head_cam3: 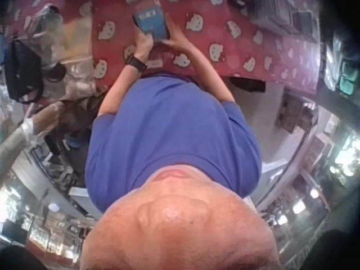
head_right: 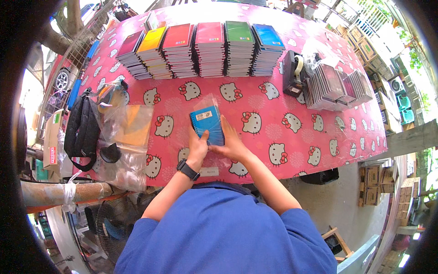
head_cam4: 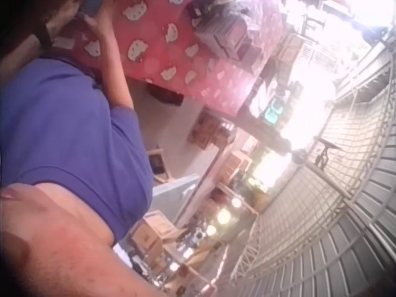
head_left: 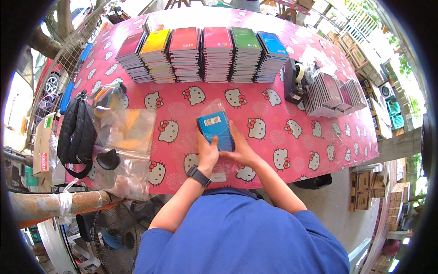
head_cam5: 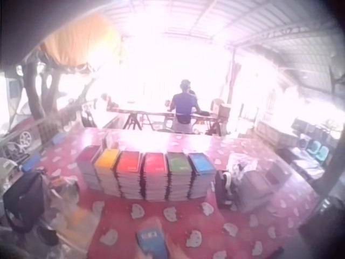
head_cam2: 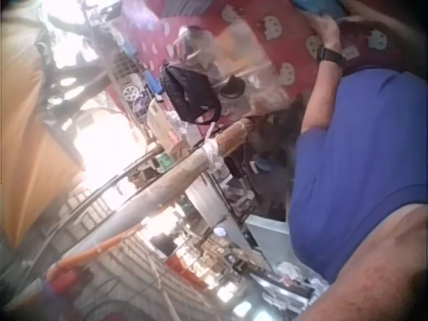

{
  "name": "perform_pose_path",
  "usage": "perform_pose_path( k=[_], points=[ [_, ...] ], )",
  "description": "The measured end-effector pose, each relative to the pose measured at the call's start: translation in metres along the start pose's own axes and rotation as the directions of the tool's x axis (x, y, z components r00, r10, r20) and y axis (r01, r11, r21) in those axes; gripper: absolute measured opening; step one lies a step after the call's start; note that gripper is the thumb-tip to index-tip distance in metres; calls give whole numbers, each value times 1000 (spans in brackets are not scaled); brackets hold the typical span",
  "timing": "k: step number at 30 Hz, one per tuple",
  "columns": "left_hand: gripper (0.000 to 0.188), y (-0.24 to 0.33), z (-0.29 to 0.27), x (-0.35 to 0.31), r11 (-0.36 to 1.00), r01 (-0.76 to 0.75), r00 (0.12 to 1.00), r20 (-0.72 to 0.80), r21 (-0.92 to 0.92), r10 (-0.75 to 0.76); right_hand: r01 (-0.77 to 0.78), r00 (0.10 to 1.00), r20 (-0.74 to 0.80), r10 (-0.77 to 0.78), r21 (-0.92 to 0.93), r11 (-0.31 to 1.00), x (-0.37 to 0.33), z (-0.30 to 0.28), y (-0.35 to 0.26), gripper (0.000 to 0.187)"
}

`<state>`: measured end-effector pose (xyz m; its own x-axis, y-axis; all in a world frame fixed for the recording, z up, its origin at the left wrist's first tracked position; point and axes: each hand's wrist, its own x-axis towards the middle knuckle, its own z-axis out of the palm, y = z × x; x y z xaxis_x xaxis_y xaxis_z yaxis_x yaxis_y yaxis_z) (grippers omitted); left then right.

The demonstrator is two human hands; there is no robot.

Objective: The person places small notebooks into plastic bags by hand and seals them using adhesive tape from a dispenser.

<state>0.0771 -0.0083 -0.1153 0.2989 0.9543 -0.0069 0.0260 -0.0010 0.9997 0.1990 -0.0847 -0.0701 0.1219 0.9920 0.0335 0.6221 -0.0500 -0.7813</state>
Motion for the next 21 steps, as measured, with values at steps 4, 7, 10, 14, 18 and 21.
perform_pose_path(
  k=[4, 7, 10, 14, 18, 21],
  points=[
    [58, 0, 1, -4, 997, -44, 999, -19, -65, 43, 198, 961, -178, -212, -92, 976, -55, -11, -12, 87],
    [55, -5, 0, -5, 999, -41, 999, -36, 12, 41, -116, 958, -262, 120, 31, 993, -91, 3, -3, 52],
    [53, 18, 2, -7, 989, 115, 993, 21, 92, -117, 117, 955, -256, -152, -148, 982, -110, 6, -8, 17],
    [50, 7, -10, -3, 997, 22, 998, 55, -70, -18, 170, 974, -180, -134, 198, 965, -87, -16, -21, 8],
    [48, 17, -6, -1, 998, 56, 986, 160, -31, -50, -114, 928, -312, 204, 284, 952, -19, -8, 9, 37],
    [44, 16, -14, 1, 999, 42, 990, 135, -19, -39, -249, 949, -80, 305, 400, 882, 4, 5, 3, 41]
  ],
)
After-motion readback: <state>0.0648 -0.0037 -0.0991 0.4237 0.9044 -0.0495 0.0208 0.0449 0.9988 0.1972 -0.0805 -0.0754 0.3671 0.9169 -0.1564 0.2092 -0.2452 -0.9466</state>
